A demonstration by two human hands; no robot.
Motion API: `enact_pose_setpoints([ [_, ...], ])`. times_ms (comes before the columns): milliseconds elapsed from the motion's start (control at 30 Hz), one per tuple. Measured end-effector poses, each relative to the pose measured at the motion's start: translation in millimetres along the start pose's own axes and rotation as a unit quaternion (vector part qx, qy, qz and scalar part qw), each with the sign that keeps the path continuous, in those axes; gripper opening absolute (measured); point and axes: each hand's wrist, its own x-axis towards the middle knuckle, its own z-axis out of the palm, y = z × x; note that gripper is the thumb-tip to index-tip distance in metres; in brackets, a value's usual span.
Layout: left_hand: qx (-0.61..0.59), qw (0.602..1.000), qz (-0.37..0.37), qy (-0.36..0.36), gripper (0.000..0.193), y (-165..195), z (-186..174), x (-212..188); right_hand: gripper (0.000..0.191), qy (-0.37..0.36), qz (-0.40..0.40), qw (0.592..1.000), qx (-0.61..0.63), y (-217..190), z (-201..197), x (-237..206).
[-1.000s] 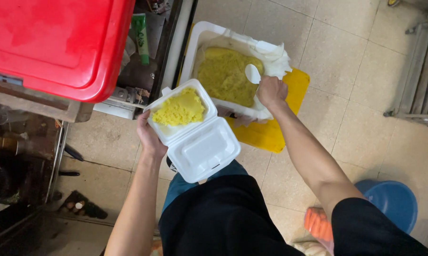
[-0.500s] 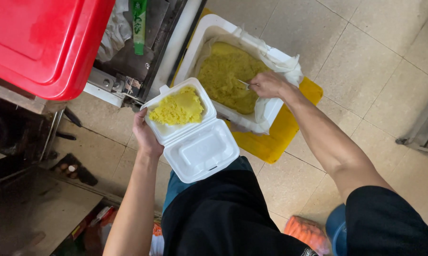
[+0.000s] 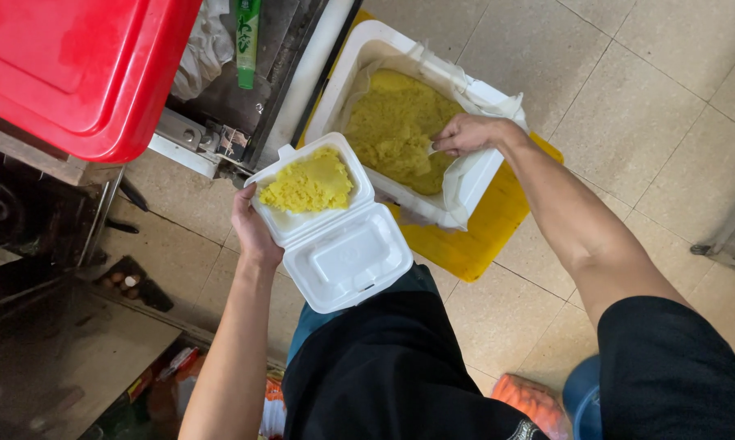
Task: The person assembles a takeout meal in a styrofoam container. They add yellow rice, a red sauce, sliced sausage, shredded meat, and a dark sauce, then close the container and place it in a plastic bag. The process is repeated for a second container.
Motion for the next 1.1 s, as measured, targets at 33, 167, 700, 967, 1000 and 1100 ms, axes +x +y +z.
enact_pose_setpoints([
  [33, 0.003, 1.0, 0.007, -0.003, 0.052, 0.6, -0.9, -0.9, 0.043, -0.002, 0.005, 1.0, 0.015, -0.2, 0.2, 1.2],
  [167, 0.0, 1.0, 0.014, -0.005, 0.053, 4.5, -3.6, -1.7, 0.028, -0.024, -0.032, 0.995, 0.094, -1.3, 5.3, 7.4],
  [700, -0.112, 0.983, 0.012, -0.142, 0.065, -31.0, 102.6, 40.2, 0.025, 0.215, -0.145, 0.95, 0.171, -29.4, 4.8, -112.8],
  [967, -0.112, 0.976, -0.018, -0.186, 0.066, -52.8, 134.1, 27.7, 0.029, 0.425, -0.11, 0.898, 0.02, -89.0, 72.4, -138.1],
  [1000, -0.108, 0.975, -0.008, -0.193, 0.066, -50.0, 133.7, 26.0, 0.033, 0.464, -0.117, 0.878, -0.004, -92.8, 73.4, -146.4],
  [1100, -0.083, 0.977, -0.043, -0.192, 0.065, -40.8, 132.9, 19.3, 0.034, 0.468, -0.058, 0.881, -0.039, -101.5, 71.4, -171.9],
])
